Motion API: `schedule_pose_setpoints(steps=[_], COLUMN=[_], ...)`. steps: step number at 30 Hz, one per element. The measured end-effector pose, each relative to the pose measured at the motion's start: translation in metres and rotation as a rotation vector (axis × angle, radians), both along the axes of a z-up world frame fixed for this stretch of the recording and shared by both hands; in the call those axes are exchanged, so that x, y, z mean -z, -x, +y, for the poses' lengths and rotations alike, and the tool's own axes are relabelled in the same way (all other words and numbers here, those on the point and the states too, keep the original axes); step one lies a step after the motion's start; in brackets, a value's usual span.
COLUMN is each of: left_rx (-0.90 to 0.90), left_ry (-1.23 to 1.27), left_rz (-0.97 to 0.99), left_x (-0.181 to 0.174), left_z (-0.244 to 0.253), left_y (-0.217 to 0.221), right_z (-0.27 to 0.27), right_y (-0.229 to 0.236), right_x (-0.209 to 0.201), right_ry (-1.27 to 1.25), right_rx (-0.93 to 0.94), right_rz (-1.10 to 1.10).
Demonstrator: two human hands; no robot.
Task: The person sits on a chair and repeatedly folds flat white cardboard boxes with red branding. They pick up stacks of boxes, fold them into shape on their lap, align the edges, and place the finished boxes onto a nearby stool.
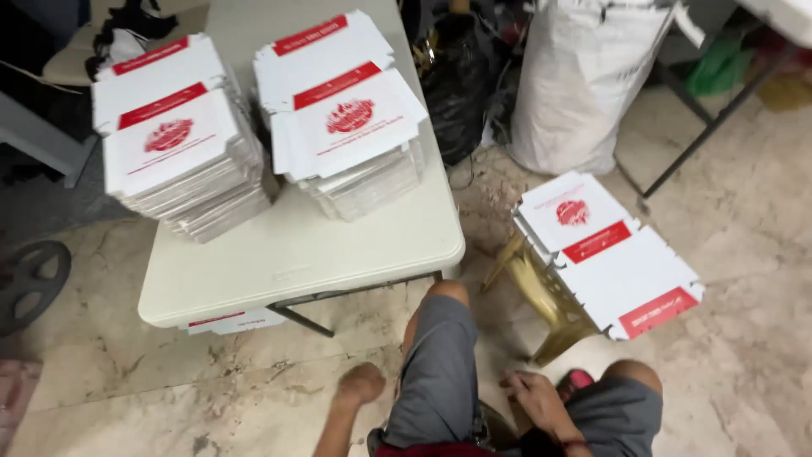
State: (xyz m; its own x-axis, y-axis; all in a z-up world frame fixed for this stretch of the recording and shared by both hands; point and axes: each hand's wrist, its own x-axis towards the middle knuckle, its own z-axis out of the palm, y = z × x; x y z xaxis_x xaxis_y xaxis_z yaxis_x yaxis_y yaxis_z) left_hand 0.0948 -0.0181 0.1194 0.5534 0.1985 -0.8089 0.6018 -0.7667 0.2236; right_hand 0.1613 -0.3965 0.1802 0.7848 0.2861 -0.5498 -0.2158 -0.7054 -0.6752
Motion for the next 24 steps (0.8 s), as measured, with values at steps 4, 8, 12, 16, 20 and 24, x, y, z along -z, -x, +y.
schedule_pose_setpoints(steps=[4,8,12,16,20,24], left_rx=[-0.050,-0.472,-0.444,-0.568,-0.556,-0.509], left_ry=[0.302,0.501,0.091,0.141,0.179,0.088], left_rz=[-0.481,-1.112,-1.839,-1.753,-1.744,-1.662], left_x=[-0.284,-0.347,-0.360,-0.350,-0.326,-0.343], left_z=[-0.030,-0.013,0.021,0.039,0.016,-0.011], left_y=[-0.015,-0.048,-0.108,-0.151,-0.168,-0.156], right_z=[-0.034,0.022,0.103,0.164,0.197,0.207], right_y=[-0.030,-0.071,-0.131,-0.236,-0.324,-0.296], right_x=[-0.041,-0.223,-0.312,-0.303,-0.270,-0.312], right_ry=[-0.216,-0.323,-0.251,-0.266,-0.128,0.097], right_rx=[0.329,0.332,0.145,0.094,0.068,-0.061], right_rz=[-0.178,-0.343,-0.657,-0.725,-0.680,-0.682])
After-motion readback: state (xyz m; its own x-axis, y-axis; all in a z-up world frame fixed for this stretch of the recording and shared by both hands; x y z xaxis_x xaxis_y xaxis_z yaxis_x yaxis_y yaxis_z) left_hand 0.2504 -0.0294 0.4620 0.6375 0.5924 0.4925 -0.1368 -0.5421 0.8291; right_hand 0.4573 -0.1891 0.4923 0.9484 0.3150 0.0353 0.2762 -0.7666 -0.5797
